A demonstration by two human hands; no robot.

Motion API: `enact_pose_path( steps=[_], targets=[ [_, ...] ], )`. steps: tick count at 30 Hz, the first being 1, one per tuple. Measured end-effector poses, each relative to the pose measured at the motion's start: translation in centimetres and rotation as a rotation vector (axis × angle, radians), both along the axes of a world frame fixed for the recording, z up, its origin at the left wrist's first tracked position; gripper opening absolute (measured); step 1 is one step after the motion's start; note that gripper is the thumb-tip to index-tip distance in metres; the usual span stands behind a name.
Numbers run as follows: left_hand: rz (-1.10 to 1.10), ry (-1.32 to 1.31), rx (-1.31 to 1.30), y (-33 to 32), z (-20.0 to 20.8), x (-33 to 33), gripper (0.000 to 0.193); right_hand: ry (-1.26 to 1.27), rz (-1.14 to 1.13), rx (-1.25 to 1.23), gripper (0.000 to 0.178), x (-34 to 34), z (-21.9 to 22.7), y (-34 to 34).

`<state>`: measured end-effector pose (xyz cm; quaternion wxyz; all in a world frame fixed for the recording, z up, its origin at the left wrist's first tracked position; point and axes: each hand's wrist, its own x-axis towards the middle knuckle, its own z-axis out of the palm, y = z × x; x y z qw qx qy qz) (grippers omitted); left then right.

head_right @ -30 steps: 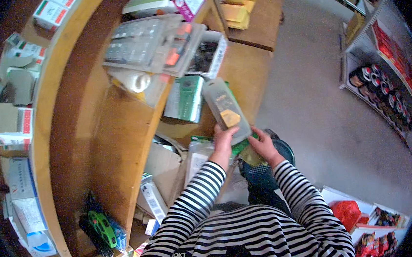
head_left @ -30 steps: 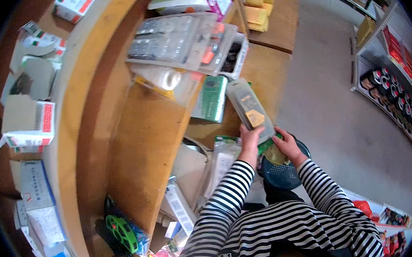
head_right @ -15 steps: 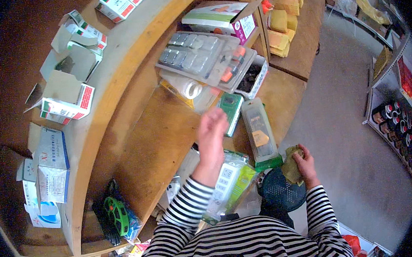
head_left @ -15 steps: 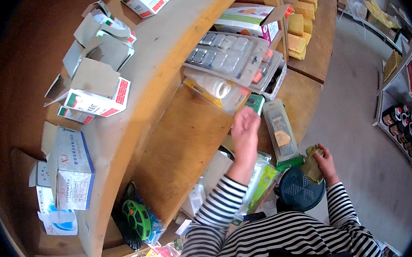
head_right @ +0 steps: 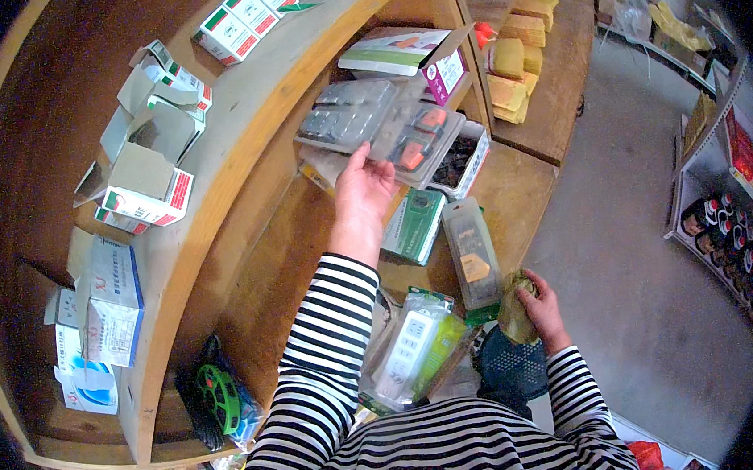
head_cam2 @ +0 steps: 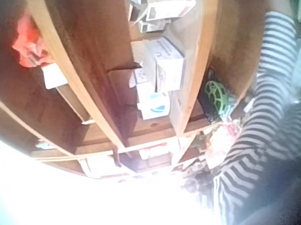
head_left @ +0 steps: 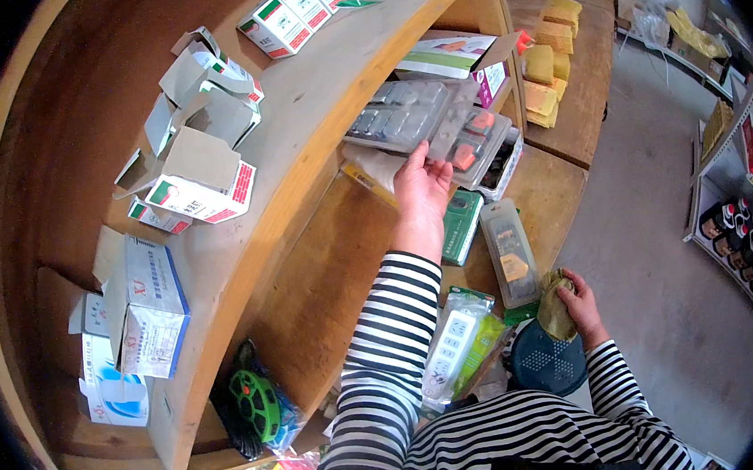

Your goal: The person cleans a wooden shelf in a store using a cloth, moving various items like boxes and plastic containers aside to wipe the surface. They then walk to a red basin on the floor, submerge the cloth in water, and wring it out.

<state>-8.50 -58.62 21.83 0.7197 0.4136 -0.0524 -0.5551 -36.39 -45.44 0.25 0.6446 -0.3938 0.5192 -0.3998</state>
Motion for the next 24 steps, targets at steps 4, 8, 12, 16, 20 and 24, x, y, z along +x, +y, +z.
enact_pose_path(
  steps=[4,8,12,16,20,24],
  targets=[
    [-0.025,-0.021,0.003,-0.1,0.4,0.8,0.009,-0.066,0.077,-0.056,0.044,0.0,2.3,-0.3],
    [-0.051,-0.082,-0.033,1.2,0.7,0.4,0.009,-0.137,0.236,-0.191,0.040,1.2,9.0,-3.3],
    [-0.112,-0.127,-0.054,4.1,0.8,0.2,0.007,-0.189,0.383,-0.415,0.043,5.5,14.9,-7.6],
    [-0.178,-0.135,-0.070,6.9,1.2,-1.0,0.007,-0.195,0.378,-0.476,0.048,9.1,19.0,-10.6],
    [-0.234,-0.184,-0.093,9.3,0.5,-2.1,0.008,-0.263,0.400,-0.244,0.054,10.7,19.2,-11.8],
    [-0.280,-0.264,-0.081,10.8,-0.3,-2.7,0.009,-0.401,0.298,-0.243,0.047,10.7,18.9,-10.2]
  ],
)
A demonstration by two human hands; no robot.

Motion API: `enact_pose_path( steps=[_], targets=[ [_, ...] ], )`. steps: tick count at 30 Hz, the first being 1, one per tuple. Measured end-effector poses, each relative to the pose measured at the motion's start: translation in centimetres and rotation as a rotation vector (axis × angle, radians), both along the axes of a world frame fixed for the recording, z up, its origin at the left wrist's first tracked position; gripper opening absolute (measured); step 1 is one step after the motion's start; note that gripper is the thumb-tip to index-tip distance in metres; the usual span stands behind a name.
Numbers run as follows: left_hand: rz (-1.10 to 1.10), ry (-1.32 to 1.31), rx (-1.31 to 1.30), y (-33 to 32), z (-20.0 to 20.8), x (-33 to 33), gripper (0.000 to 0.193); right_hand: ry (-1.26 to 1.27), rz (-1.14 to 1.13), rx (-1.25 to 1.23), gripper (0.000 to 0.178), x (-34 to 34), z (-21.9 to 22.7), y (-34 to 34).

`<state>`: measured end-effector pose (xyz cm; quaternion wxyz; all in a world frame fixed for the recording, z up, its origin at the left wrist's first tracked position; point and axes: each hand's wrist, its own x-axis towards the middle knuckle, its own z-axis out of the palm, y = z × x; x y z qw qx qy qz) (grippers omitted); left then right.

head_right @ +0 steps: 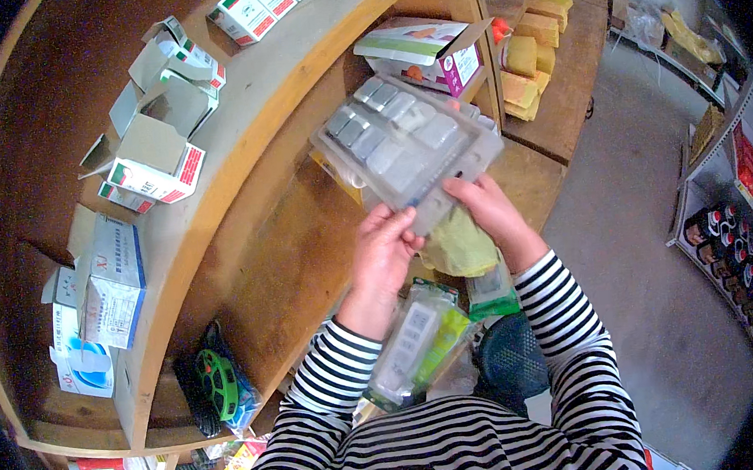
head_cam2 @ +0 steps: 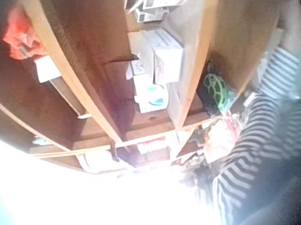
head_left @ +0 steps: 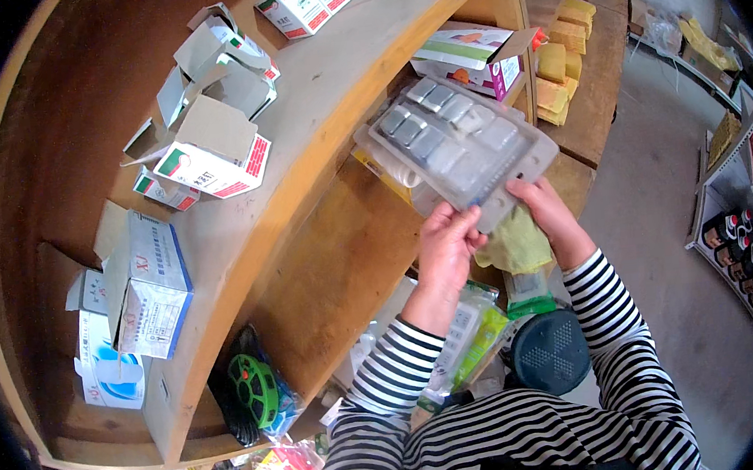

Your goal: The person cleans a wooden shelf in a store using a cloth, moving various items like boxes and plastic containers aside to wipe the surface. They then walk to a red basin on the floor, submerge the cloth in water, and wring it out.

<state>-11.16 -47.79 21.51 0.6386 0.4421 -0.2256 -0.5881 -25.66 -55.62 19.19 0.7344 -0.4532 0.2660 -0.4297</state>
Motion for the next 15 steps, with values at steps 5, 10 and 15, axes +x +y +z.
enact_pose_path(
  steps=[5,10,15],
  targets=[
    [-0.159,-0.142,0.048,2.1,-1.1,-3.5,0.012,-0.036,-0.169,0.089,0.045,-4.6,-2.1,3.5],
    [-0.418,-0.113,0.083,1.4,-5.6,-8.2,0.017,0.001,-0.363,0.105,0.057,-10.6,-6.8,5.9],
    [-0.508,-0.112,0.194,0.2,-8.2,-12.1,0.012,0.042,-0.497,0.216,0.055,-13.8,-9.1,7.5]
  ],
)
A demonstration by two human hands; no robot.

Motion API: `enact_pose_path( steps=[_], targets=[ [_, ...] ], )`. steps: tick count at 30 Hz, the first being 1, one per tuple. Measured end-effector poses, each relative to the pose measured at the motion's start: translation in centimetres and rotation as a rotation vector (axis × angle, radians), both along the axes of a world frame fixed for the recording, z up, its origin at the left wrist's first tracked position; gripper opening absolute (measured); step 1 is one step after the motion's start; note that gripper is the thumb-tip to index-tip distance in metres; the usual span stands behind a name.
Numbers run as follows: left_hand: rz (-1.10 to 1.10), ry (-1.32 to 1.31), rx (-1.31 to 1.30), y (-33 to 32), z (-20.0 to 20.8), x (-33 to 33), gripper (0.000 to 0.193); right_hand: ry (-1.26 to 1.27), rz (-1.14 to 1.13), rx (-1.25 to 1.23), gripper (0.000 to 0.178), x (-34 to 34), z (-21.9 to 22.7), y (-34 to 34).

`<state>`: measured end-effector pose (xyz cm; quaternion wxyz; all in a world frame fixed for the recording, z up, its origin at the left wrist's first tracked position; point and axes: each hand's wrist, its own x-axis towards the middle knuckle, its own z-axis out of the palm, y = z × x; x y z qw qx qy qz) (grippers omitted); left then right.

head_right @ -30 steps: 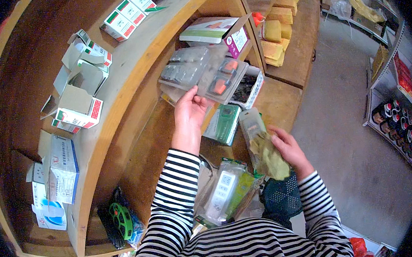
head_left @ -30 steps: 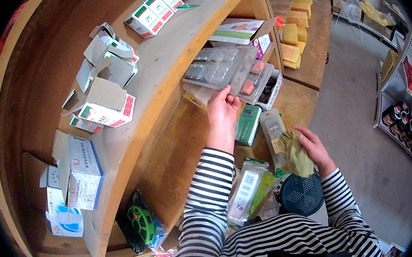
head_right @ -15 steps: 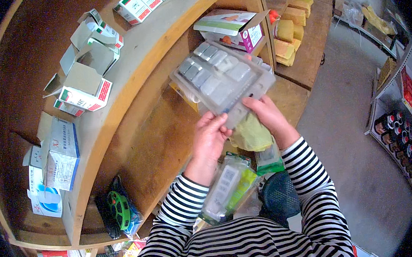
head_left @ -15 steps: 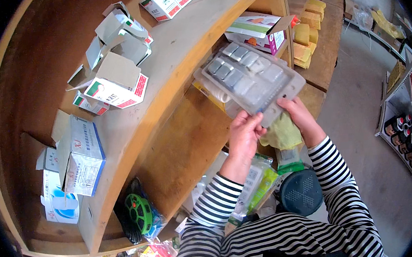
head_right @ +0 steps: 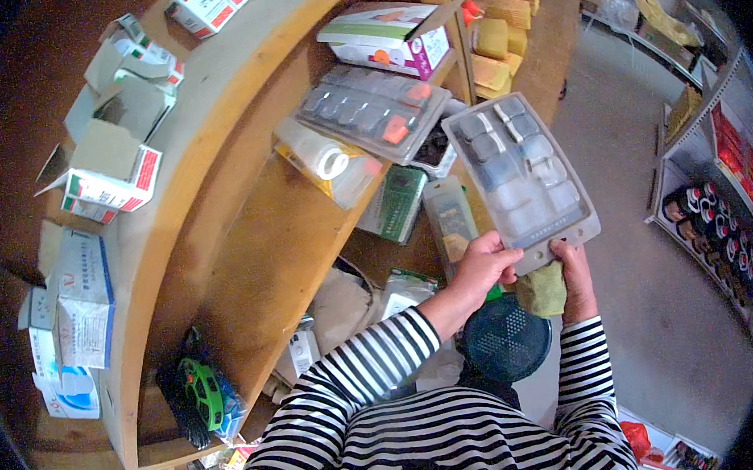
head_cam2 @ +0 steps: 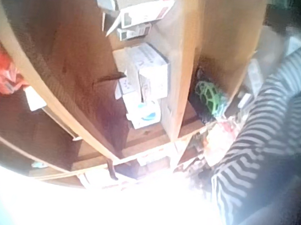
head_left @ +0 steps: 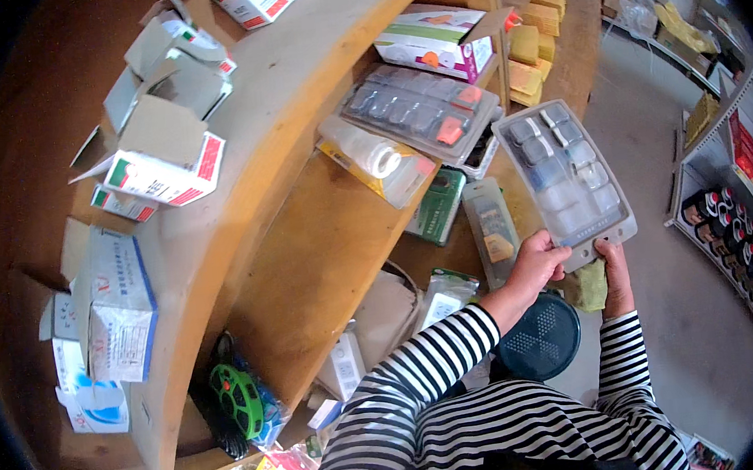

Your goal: The person cleans a wooden shelf in a store using a cloth, moving various items like boxes and plastic containers aside to wipe the surface. They then walk to a red basin on the floor, submerge the cloth in water, and wring it out.

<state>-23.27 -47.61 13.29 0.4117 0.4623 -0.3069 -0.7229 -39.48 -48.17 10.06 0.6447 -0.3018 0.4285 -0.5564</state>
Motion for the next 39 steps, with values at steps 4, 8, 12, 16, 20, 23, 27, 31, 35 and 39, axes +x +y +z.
enact_pose_path(
  steps=[4,8,12,16,20,23,27,31,35,39],
  targets=[
    [-0.067,-0.057,0.169,-0.8,-3.7,-1.7,0.018,0.081,-0.007,0.121,0.051,-2.2,-2.5,0.4],
    [-0.101,-0.033,0.293,-1.0,-7.9,-1.9,0.015,0.088,-0.010,0.261,0.046,-2.8,-6.5,0.4],
    [-0.208,-0.101,0.389,-0.8,-9.7,-0.8,0.013,0.114,0.062,0.338,0.047,-3.6,-11.7,-0.6],
    [-0.248,-0.126,0.372,0.1,-8.6,1.1,0.017,0.068,0.102,0.350,0.047,-2.5,-12.5,-2.5],
    [-0.188,-0.138,0.386,0.9,-8.2,3.5,0.020,0.238,0.100,0.507,0.045,0.4,-14.0,-4.8],
    [-0.130,-0.123,0.377,1.2,-7.6,5.4,0.022,0.318,0.165,0.459,0.039,2.0,-16.7,-6.6],
    [-0.047,-0.108,0.311,1.5,-5.9,7.4,0.021,0.430,0.190,0.283,0.043,0.8,-20.7,-6.6],
    [0.110,-0.163,0.137,1.5,-2.3,10.5,0.024,0.508,0.457,0.400,0.046,0.0,-19.0,-5.2],
    [0.532,-0.285,-0.231,0.1,3.8,13.1,0.018,0.522,0.522,0.356,0.040,-0.6,-15.0,-3.6],
    [0.905,-0.461,-0.365,-2.0,6.6,17.9,0.022,0.607,0.658,0.307,0.035,-0.2,-9.6,-2.5]
  ],
)
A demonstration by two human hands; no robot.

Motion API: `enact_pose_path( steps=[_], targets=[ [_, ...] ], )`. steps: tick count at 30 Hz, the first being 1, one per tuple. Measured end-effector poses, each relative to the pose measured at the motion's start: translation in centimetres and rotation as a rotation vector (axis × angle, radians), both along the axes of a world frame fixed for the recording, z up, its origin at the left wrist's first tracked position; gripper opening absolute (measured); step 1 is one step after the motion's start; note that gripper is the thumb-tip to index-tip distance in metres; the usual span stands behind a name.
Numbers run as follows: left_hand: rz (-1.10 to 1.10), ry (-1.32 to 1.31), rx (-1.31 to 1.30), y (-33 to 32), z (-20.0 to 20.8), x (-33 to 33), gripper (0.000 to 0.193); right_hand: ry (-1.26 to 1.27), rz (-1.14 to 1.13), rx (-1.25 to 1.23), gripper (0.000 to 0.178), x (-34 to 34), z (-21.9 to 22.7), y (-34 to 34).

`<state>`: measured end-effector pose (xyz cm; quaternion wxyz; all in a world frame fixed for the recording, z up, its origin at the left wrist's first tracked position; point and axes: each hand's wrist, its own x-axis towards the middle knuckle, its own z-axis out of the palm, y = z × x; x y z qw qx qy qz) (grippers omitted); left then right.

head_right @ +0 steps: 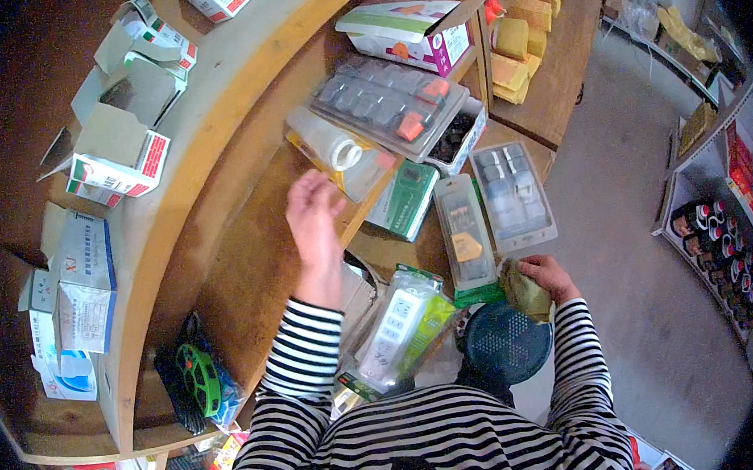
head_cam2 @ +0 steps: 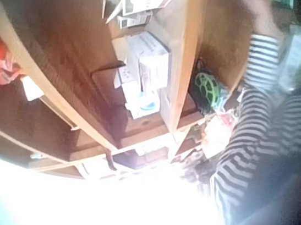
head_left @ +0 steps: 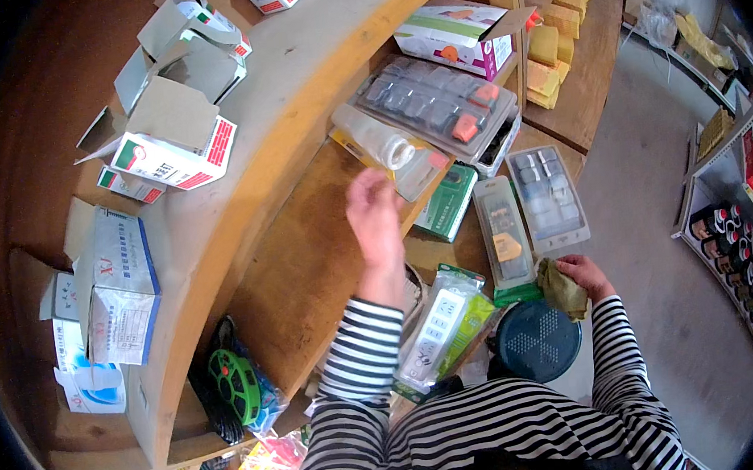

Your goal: The person cleans a wooden shelf in a store using a cloth, moving various items like boxes and plastic containers aside to wipe the surface. They then walk to a red basin on the floor, submerge the cloth in water, and wring it out.

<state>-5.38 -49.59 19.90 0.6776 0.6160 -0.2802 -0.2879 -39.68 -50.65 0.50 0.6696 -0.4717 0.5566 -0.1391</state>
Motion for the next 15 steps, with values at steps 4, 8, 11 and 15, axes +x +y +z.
enact_pose_path(
  steps=[4,8,11,15],
  targets=[
    [-0.097,0.343,0.189,-2.1,-0.6,4.8,0.019,-0.317,-0.017,0.017,0.038,1.3,4.3,0.4],
    [-0.193,0.571,0.215,-2.9,-1.4,7.6,0.012,-0.529,0.146,-0.103,0.038,7.9,11.1,-1.0],
    [-0.153,0.628,0.196,-4.2,-0.3,6.8,0.014,-0.488,0.121,-0.254,0.037,12.9,11.6,-2.8],
    [-0.127,0.729,0.196,-5.9,-0.6,7.2,0.012,-0.509,-0.013,-0.273,0.039,18.7,11.9,-5.4]
  ],
)
